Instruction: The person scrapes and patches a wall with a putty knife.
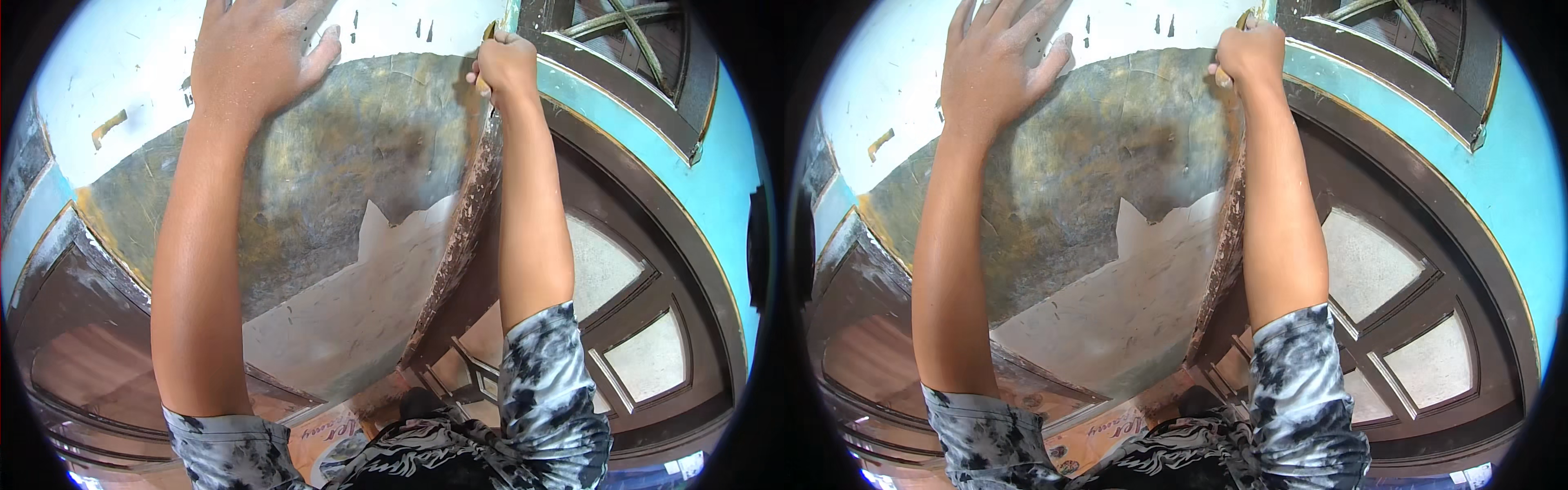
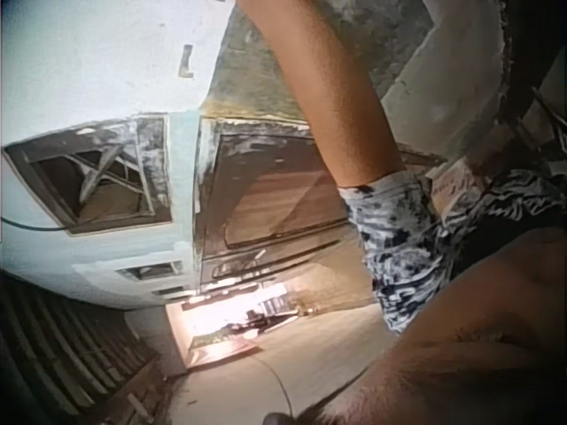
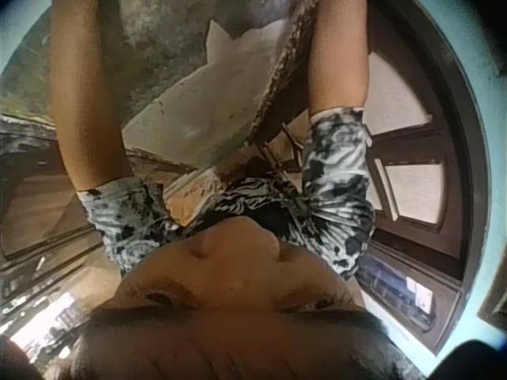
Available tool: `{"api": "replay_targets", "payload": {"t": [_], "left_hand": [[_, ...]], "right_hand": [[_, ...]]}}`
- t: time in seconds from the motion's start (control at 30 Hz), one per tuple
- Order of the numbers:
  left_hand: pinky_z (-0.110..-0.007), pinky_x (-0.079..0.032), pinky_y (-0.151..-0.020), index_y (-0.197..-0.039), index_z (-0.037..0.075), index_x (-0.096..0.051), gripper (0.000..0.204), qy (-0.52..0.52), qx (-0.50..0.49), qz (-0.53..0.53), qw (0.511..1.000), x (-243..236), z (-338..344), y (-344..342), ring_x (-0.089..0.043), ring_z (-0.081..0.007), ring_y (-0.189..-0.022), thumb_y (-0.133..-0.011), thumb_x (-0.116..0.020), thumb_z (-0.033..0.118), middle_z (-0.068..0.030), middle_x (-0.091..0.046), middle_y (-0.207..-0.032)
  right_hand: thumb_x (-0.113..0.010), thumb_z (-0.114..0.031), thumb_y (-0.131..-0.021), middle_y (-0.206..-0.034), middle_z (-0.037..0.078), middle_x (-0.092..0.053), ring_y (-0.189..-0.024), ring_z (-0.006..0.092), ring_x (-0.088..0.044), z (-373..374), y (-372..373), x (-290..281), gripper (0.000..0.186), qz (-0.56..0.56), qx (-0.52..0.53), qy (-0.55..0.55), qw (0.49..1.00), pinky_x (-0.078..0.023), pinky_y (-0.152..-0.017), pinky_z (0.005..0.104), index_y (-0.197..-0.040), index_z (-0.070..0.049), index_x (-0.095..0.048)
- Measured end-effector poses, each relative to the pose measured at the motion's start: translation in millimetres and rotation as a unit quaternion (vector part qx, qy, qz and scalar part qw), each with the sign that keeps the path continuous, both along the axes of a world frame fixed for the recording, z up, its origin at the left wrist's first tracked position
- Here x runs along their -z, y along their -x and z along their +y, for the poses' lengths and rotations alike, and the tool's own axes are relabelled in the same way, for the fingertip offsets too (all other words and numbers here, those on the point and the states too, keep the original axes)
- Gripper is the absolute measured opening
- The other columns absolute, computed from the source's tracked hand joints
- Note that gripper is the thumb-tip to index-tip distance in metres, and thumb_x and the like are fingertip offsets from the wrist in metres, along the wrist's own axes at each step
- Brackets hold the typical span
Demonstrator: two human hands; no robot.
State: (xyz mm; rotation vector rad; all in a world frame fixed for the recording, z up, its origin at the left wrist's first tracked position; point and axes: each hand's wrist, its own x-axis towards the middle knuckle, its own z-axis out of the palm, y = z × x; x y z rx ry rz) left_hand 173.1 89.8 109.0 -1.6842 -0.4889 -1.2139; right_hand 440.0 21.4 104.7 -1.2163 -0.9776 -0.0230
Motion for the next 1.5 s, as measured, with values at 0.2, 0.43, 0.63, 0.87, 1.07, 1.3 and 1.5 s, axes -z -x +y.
{"api": "replay_targets", "payload": {"t": [0.2, 0.43, 0.63, 0.87, 1.07, 1.3, 1.5], "left_hand": [[-0.055, -0.024, -0.125, -0.128, 0.011, -0.069, 0.048, 0.004, 0.014, -0.005, 1.0, 1.4, 1.2, 1.0, -0.04, -0.0308, -0.149, -0.084, -0.067, 0.032, -0.0098, -0.055, -0.151], [-0.055, -0.026, -0.124, -0.127, 0.011, -0.07, 0.047, 0.02, 0.012, 0.009, 1.0, 0.8, -4.9, 8.2, -0.041, -0.0315, -0.148, -0.084, -0.067, 0.031, -0.0104, -0.056, -0.15], [-0.056, -0.027, -0.123, -0.126, 0.012, -0.07, 0.046, 0.012, 0.004, 0.002, 1.0, -0.8, -6.8, 5.1, -0.042, -0.0317, -0.147, -0.084, -0.068, 0.032, -0.0105, -0.057, -0.148], [-0.057, -0.027, -0.122, -0.125, 0.012, -0.07, 0.047, 0.017, 0.015, -0.002, 1.0, 0.4, -2.2, 2.3, -0.043, -0.0325, -0.147, -0.083, -0.068, 0.032, -0.0104, -0.056, -0.149], [-0.057, -0.026, -0.123, -0.125, 0.012, -0.07, 0.047, 0.03, 0.004, -0.002, 1.0, 1.3, -5.5, 4.0, -0.041, -0.0318, -0.148, -0.082, -0.068, 0.031, -0.009, -0.055, -0.151], [-0.056, -0.025, -0.125, -0.127, 0.015, -0.069, 0.049, 0.035, 0.01, -0.004, 0.999, 4.1, -4.4, 6.4, -0.041, -0.0301, -0.148, -0.081, -0.067, 0.031, -0.008, -0.054, -0.152], [-0.056, -0.024, -0.125, -0.128, 0.016, -0.068, 0.051, 0.016, -0.023, -0.017, 0.999, 3.4, -1.0, 2.9, -0.041, -0.0301, -0.148, -0.079, -0.066, 0.031, -0.008, -0.054, -0.152]], "right_hand": [[-0.047, 0.002, -0.091, -0.079, 0.015, -0.061, -0.058, 0.021, -0.059, 5.2, -2.8, -19.3, 0.013, 0.065, -0.01, 0.026, 0.998, -0.052, -0.048, 0.0331, -0.09, 0.008, -0.058], [-0.054, -0.006, -0.1, -0.089, 0.016, -0.069, -0.056, 0.0186, -0.061, 8.4, -30.3, 44.3, 0.027, -0.065, 0.044, 0.008, 0.997, -0.046, -0.043, 0.0324, -0.12, 0.009, -0.064], [-0.055, -0.003, -0.098, -0.139, 0.027, -0.062, -0.133, 0.038, -0.059, 15.6, -53.4, 102.7, 0.038, -0.231, 0.106, -0.059, 0.965, -0.042, -0.112, 0.0379, -0.136, 0.004, -0.059], [-0.057, -0.003, -0.099, -0.138, 0.027, -0.063, -0.134, 0.0354, -0.059, 19.4, -65.2, 129.1, 0.037, -0.271, 0.085, -0.102, 0.953, -0.044, -0.111, 0.0371, -0.135, 0.004, -0.061], [-0.058, -0.004, -0.1, -0.133, 0.026, -0.067, -0.127, 0.0345, -0.064, 21.5, -66.4, 123.0, 0.036, -0.269, 0.083, -0.096, 0.955, -0.048, -0.106, 0.0367, -0.134, 0.004, -0.062], [-0.059, -0.005, -0.099, -0.127, 0.026, -0.069, -0.12, 0.034, -0.069, 25.6, -64.1, 112.4, 0.036, -0.279, 0.094, -0.098, 0.951, -0.051, -0.101, 0.0368, -0.134, 0.003, -0.063], [-0.058, -0.004, -0.098, -0.135, 0.03, -0.063, -0.129, 0.0368, -0.063, 27.6, -63.0, 106.2, 0.037, -0.275, 0.089, -0.123, 0.949, -0.049, -0.107, 0.0391, -0.134, 0.006, -0.061]]}}
